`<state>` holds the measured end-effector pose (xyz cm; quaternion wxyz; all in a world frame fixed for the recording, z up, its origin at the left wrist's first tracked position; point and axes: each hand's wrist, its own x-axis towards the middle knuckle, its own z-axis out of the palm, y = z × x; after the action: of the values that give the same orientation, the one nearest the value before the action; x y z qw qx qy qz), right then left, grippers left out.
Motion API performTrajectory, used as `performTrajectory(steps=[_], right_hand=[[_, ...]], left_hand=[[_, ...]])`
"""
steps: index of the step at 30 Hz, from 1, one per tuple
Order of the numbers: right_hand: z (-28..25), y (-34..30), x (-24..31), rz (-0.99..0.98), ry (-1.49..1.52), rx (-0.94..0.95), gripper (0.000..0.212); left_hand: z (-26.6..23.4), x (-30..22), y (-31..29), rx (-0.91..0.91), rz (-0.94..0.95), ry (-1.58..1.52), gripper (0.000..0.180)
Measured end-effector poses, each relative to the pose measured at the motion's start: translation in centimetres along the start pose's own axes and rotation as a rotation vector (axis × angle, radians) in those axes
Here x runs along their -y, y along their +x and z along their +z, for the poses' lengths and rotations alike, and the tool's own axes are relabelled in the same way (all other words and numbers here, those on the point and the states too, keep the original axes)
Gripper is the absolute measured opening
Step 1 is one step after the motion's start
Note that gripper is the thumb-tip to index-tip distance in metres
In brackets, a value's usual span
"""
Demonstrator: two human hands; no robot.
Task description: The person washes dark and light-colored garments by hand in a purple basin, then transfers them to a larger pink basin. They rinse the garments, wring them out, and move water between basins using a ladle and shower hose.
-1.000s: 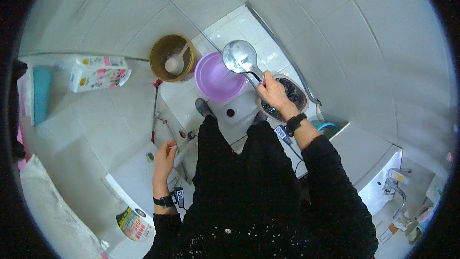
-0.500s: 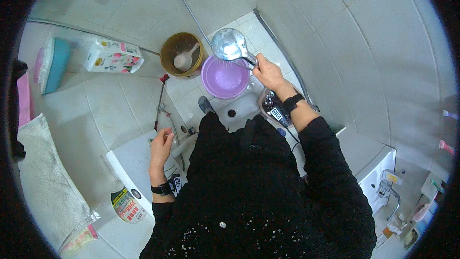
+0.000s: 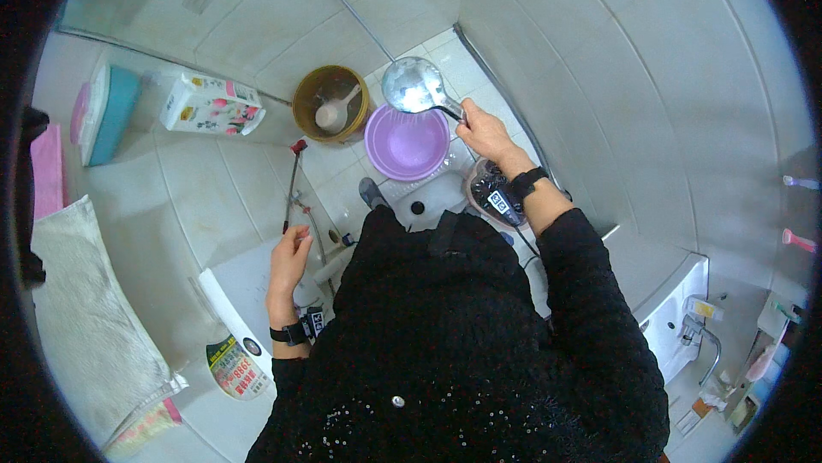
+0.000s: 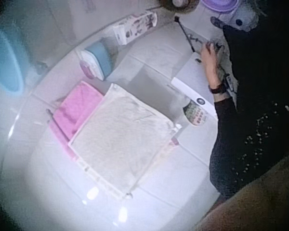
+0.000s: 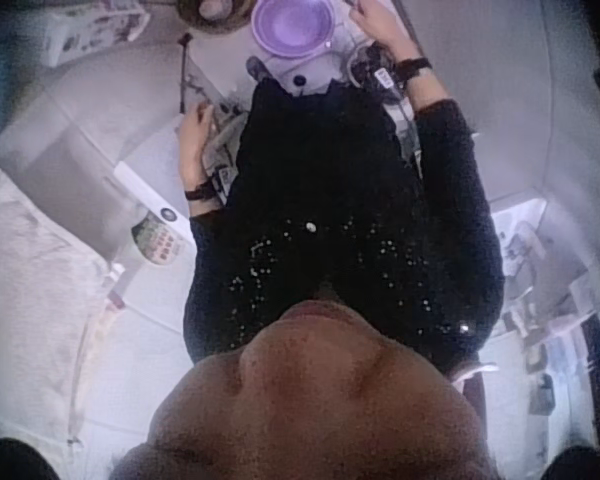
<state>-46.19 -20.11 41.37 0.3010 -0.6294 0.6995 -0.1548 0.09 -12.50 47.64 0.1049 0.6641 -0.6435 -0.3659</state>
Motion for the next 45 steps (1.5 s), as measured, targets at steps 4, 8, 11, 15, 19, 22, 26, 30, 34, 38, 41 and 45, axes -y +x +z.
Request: performTrajectory(steps=[4,8,11,15,19,22,26,30,34,38,41,45], right_hand=[[-0.5,-0.9,0.6,-0.064,-0.037,0.049,0.025],[-1.8,-1.5,0.3,-0.001,-0.059,0.035,0.024],[-1.9,-0.7,0.6,-0.011,0.008,-0.04,0.023],[-1.6,-0.2,1.1,-0.094,0.014,0.046,0.023],[-2.5,-0.8,0.7,-0.078,-0.124,0.051,0.024],[-2.9,-0.7,0.6,0.003,-0.061,0.006,0.025],[-2.1,-0.2,0.9,0.046,-0.006,0.038,0.025],[-2.2,-0.5,0.8,-0.06,-0.111,0.035,0.024],[-2.7,-0.5,0.8,0.029,-0.094,-0.01,0.024],[-1.6,0.4,1.7,0.037,-0.048,-0.007,0.024],[-0.8,0.9,2.0,-0.006,-0.054,-0.01,0.025],[0.1,1.5,1.7,-0.006,-0.018,-0.061,0.025]], left_hand=[[-0.8,-0.3,0.5,0.007,-0.037,-0.032,0.03],[-1.1,-0.4,0.4,0.0,-0.027,-0.039,0.03],[-0.9,-0.7,0.5,0.003,0.016,-0.025,0.03],[-0.5,-1.2,1.1,0.044,0.019,-0.027,0.029],[-0.8,-1.1,1.3,0.015,0.03,-0.023,0.029],[-0.7,-1.0,1.2,0.005,-0.005,0.002,0.029],[-0.1,-1.4,1.6,0.046,0.037,0.007,0.029],[-0.1,-1.4,2.0,0.03,0.045,-0.018,0.028],[-0.2,-1.1,2.1,0.028,0.018,-0.057,0.029],[0.2,-1.1,2.1,0.072,0.027,0.006,0.028],[0.3,-1.0,2.2,0.074,0.034,0.001,0.029],[0.0,-0.7,1.9,0.072,0.024,0.031,0.03]])
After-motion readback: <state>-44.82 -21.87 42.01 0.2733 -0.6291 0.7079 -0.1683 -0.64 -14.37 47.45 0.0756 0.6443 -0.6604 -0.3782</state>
